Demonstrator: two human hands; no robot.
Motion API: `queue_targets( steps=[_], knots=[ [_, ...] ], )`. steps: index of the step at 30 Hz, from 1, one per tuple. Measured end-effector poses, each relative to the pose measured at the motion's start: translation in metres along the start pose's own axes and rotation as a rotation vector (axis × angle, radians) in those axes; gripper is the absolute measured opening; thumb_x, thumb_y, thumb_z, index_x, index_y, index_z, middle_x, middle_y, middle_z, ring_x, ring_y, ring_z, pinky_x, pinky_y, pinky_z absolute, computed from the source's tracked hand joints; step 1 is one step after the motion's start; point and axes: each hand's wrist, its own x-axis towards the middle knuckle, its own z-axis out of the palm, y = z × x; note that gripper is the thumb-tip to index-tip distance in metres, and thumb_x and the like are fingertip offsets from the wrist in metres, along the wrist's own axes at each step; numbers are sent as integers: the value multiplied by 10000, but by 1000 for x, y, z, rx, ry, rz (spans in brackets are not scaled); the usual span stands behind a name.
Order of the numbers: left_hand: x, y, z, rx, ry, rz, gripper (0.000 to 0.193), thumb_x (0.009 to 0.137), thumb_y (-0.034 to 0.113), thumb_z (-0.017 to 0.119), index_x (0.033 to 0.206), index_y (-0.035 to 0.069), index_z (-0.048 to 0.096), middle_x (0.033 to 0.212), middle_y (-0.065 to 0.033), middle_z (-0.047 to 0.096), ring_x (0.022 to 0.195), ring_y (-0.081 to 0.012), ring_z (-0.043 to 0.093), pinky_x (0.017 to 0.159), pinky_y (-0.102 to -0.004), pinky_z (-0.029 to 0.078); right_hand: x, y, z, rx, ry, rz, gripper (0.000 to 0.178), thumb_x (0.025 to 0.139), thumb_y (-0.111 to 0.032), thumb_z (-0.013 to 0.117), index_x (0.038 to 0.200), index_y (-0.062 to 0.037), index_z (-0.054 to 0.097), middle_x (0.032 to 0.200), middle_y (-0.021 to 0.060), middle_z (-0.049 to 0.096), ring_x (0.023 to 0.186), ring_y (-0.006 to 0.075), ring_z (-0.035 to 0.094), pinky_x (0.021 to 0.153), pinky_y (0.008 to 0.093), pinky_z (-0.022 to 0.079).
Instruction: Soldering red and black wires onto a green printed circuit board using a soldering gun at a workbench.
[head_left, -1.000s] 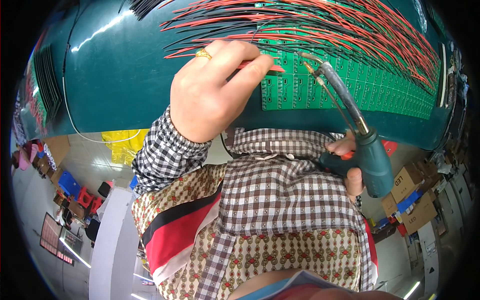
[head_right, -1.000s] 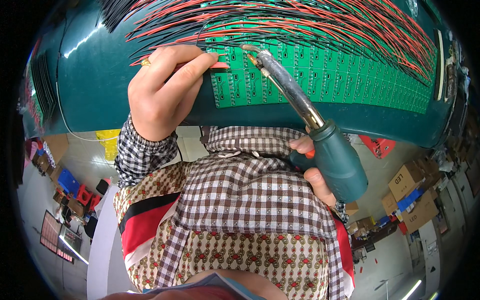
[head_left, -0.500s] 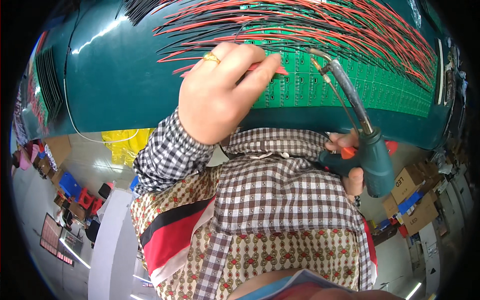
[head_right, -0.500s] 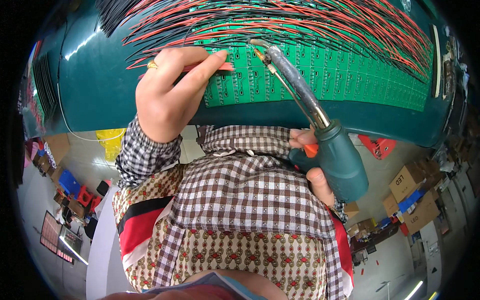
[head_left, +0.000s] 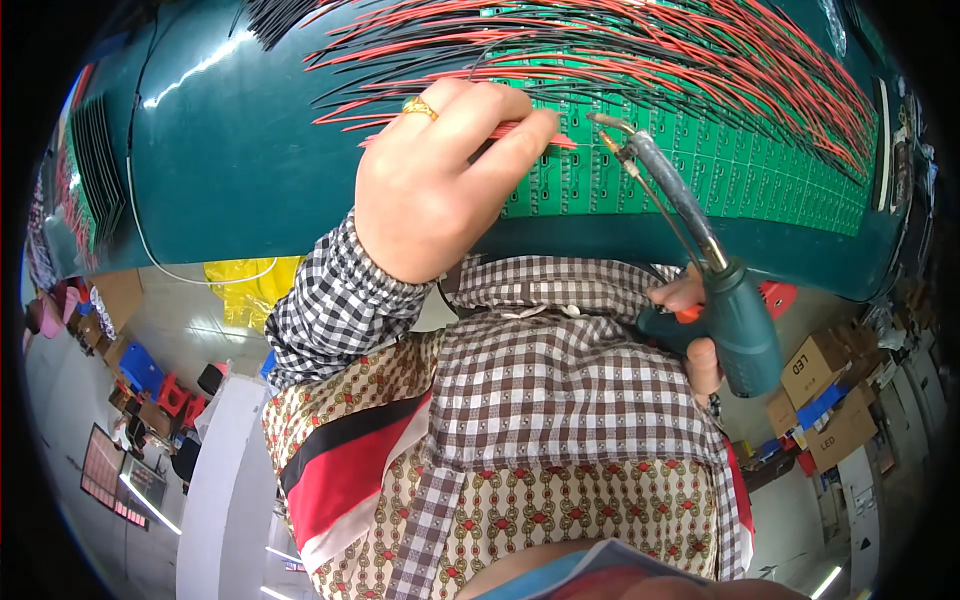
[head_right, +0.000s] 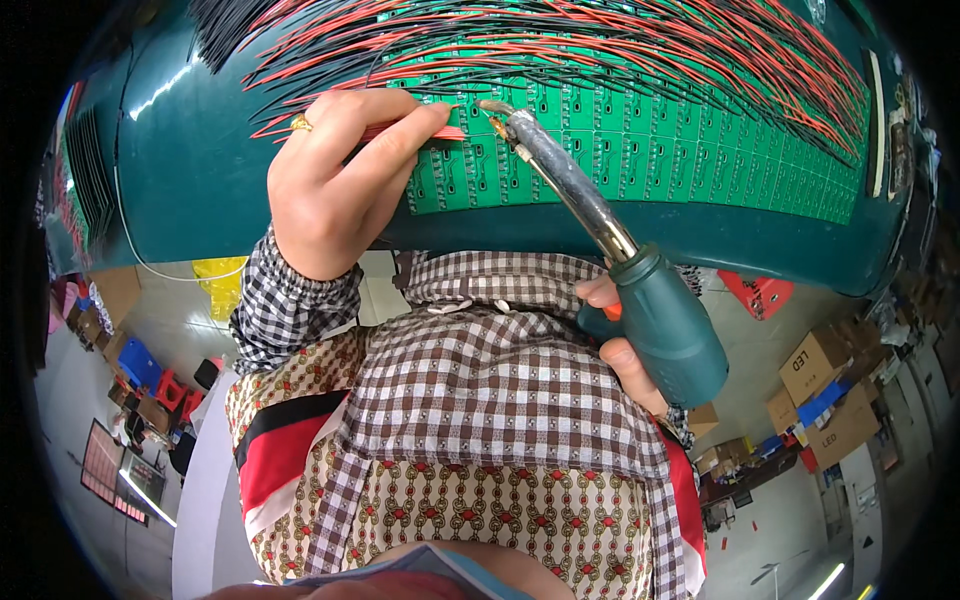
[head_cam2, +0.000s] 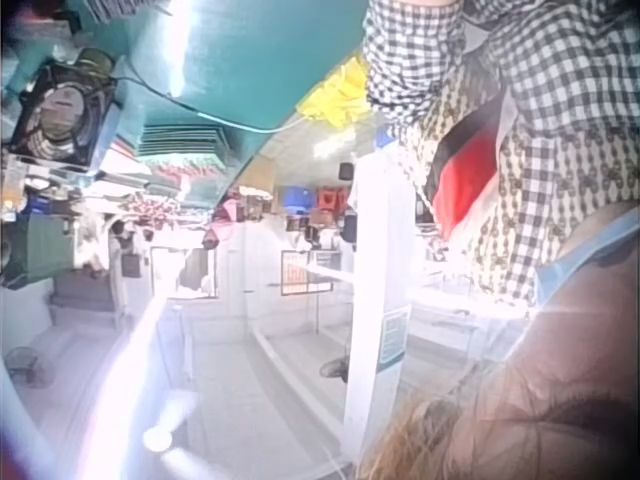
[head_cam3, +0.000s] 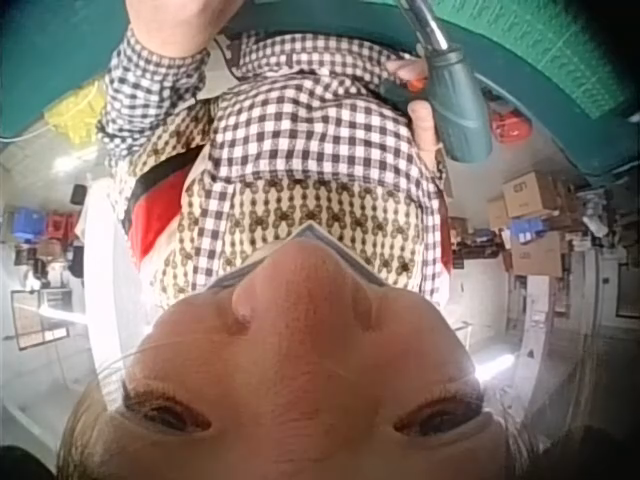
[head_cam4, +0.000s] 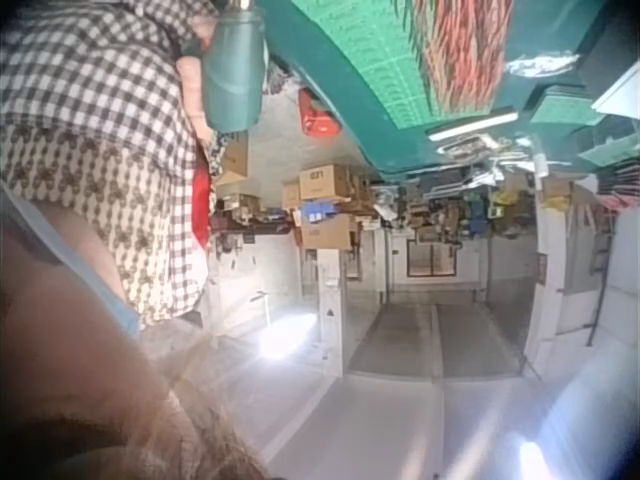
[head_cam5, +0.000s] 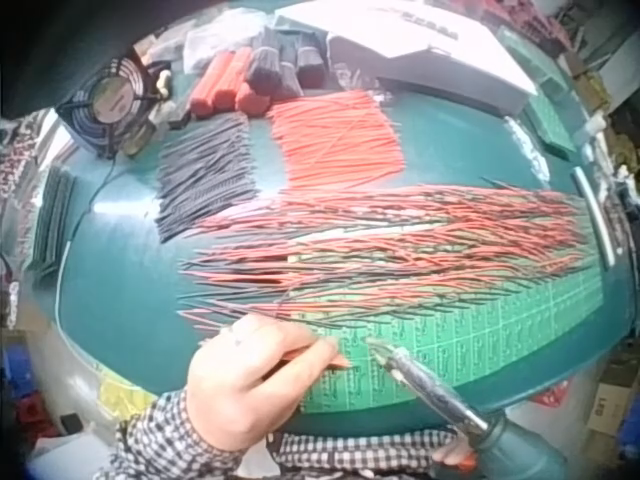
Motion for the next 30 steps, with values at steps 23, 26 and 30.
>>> queue_targets(
  steps=[23,26,30],
  knots=[
    [6,7,-8,-81,-90,-85,331,636,-63,679,951,37,673,856,-62,607,724,-223,601,620,-314,486,0,4,15,63,161,34,416,838,-213,694,1125,31,516,1028,141,580,982,253,589,914,423,470],
    [5,6,-8,-87,-69,-72,330,641,-62,676,957,34,674,860,-67,609,726,-224,602,627,-314,489,2,1,21,-14,203,55,540,846,-287,660,1190,81,466,976,141,579,929,258,592,883,427,482],
    [6,6,-7,-87,-65,-72,333,641,-61,676,960,35,675,862,-71,609,729,-226,602,633,-314,493,0,5,20,-77,224,69,683,856,-377,623,1265,129,415,938,134,572,864,256,596,856,435,494]
  ],
)
